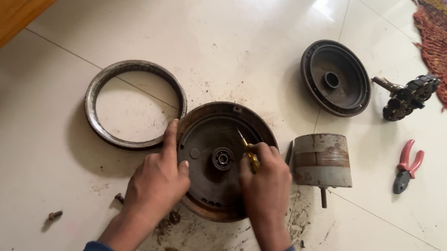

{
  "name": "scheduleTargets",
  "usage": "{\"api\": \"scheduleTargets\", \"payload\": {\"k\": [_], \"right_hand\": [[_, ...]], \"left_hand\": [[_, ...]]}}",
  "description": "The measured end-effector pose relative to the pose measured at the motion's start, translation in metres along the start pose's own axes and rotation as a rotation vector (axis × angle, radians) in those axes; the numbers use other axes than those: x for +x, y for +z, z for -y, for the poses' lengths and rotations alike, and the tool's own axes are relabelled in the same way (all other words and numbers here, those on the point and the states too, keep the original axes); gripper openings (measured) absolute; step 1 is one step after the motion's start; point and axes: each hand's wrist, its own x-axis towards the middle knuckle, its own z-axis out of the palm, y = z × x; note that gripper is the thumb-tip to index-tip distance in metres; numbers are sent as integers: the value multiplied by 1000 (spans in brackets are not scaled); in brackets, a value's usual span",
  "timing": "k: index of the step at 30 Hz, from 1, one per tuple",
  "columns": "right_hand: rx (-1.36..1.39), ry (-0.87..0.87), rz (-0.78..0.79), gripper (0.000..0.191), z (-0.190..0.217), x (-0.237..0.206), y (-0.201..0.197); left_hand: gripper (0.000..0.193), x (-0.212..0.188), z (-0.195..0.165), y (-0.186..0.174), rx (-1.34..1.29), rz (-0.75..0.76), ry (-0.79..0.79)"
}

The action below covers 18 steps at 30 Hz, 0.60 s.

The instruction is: The person cleans a disassembled mechanical assembly on a tiled floor. They use a screwdriver and a metal file to scrape and remove dirt from a circular metal ring and a larger bowl-shaped housing. The person flips the housing to clean both sides and uses the file to scrape the interior surfaces.

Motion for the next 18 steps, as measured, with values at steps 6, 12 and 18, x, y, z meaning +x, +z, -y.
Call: {"api": "scheduleTargets", "payload": {"k": [6,12,18], "right_hand": [[0,-209,74,8,-1,-4,13],[113,-156,91,8,5,-4,11],[-69,-7,54,12,5,-1,5]], "left_hand": [[97,-3,0,-4,16,23,9],[86,-6,-2,-4,75,-156,80],[84,-8,-3,-7,33,-80,-15]]}}
